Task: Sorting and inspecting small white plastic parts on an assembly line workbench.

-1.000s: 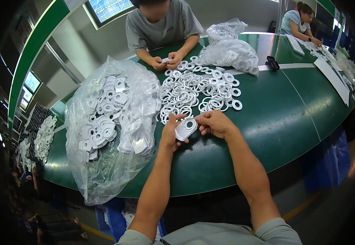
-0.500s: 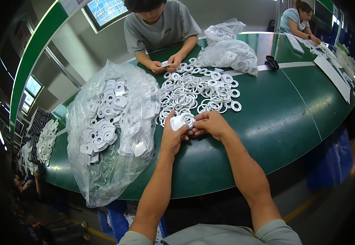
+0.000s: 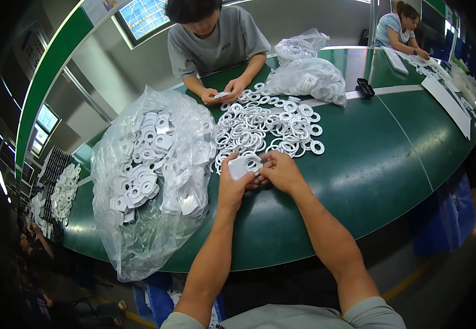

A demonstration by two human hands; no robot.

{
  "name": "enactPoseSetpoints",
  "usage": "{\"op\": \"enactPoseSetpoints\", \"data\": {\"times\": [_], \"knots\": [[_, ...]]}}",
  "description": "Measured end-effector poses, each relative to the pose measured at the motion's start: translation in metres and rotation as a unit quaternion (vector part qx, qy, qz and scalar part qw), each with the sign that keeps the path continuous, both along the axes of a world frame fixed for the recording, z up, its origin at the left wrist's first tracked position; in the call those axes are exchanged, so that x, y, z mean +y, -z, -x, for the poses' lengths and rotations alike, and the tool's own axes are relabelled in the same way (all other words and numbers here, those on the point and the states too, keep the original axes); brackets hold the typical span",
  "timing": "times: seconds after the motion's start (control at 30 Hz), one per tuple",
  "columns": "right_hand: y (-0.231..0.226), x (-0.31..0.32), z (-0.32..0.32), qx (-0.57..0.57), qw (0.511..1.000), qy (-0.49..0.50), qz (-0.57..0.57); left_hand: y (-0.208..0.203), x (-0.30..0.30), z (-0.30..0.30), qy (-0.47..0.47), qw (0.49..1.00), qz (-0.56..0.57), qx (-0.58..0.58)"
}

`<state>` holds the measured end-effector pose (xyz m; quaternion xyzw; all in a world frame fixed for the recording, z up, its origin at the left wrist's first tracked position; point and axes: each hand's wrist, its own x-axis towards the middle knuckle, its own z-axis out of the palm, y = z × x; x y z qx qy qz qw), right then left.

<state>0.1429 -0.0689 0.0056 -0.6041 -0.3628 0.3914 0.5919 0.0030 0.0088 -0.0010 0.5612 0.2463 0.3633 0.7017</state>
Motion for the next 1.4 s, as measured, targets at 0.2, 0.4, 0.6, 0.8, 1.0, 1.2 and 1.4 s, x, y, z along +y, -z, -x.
{"op": "enactPoseSetpoints", "data": {"times": [0.2, 0.4, 0.6, 0.8, 1.0, 1.2, 1.4], "knots": [[-0.001, -0.002, 0.010, -0.314, 0.947, -0.007, -0.061, 0.010, 0.007, 0.009, 0.015, 0.993, 0.110, -0.046], [-0.005, 0.001, 0.018, -0.384, 0.912, 0.040, -0.137, 0.011, 0.009, 0.015, 0.044, 0.985, 0.135, -0.101], [-0.013, -0.003, 0.015, -0.263, 0.962, 0.053, -0.058, 0.014, 0.006, 0.010, 0.013, 0.990, 0.123, -0.063], [-0.015, -0.004, 0.023, -0.229, 0.971, 0.038, -0.054, 0.011, 0.001, 0.009, -0.016, 0.998, 0.053, -0.043], [-0.013, 0.000, 0.027, -0.278, 0.954, 0.075, -0.080, 0.005, -0.001, 0.011, -0.058, 0.998, 0.021, -0.030], [-0.022, -0.008, 0.016, -0.171, 0.984, 0.007, -0.055, 0.003, -0.001, 0.011, -0.044, 0.993, 0.068, -0.087], [-0.024, -0.010, 0.019, -0.244, 0.966, 0.016, -0.081, 0.007, 0.001, 0.009, -0.039, 0.991, 0.072, -0.106]]}}
